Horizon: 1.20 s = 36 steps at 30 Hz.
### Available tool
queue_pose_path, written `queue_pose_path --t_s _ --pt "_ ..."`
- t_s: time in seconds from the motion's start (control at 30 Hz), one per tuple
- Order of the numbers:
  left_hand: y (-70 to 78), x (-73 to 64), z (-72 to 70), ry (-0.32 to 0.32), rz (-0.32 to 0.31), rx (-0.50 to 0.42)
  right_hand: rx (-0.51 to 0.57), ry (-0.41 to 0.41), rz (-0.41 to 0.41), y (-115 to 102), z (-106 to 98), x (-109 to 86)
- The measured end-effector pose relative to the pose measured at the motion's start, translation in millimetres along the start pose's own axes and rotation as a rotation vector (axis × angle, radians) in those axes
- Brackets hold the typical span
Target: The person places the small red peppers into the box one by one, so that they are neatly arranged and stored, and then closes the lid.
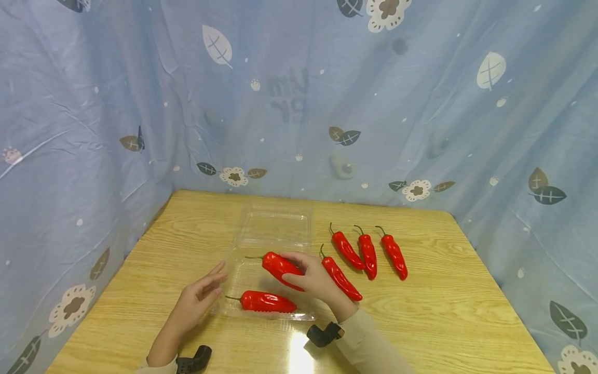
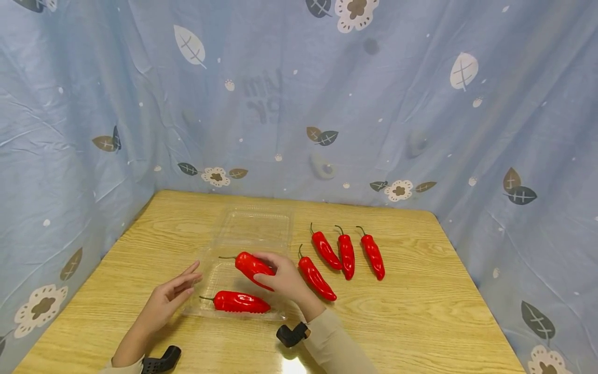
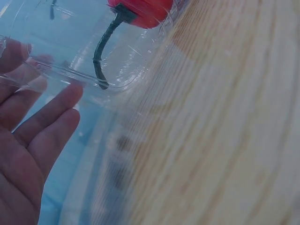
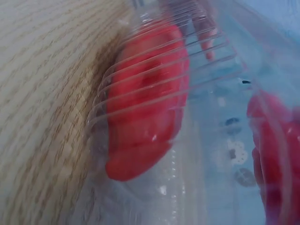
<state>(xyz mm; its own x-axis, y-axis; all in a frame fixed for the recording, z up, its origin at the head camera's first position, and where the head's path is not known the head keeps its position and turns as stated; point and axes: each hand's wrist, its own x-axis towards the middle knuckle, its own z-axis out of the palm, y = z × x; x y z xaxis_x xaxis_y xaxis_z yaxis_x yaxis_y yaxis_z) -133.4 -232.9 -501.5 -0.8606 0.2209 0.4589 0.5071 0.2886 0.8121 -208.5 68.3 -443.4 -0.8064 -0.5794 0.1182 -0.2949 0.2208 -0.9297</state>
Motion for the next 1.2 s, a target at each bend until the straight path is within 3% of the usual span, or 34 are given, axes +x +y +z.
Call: queue_pose_path --t_s 0.33,0.93,1.2 --pt "1.0 0.5 -0.3 0.001 -0.016 0.009 -0.081 -0.026 -0.019 3.3 8.8 12.4" --pt "-1.3 -0.6 0.8 0.005 -0.018 0.022 -0.114 -0.097 0.092 7.4 17.2 17.5" --pt "0.5 -0.5 1.2 0.004 -0.039 0.01 -0.222 -0.124 0.09 10.5 18.8 20.3"
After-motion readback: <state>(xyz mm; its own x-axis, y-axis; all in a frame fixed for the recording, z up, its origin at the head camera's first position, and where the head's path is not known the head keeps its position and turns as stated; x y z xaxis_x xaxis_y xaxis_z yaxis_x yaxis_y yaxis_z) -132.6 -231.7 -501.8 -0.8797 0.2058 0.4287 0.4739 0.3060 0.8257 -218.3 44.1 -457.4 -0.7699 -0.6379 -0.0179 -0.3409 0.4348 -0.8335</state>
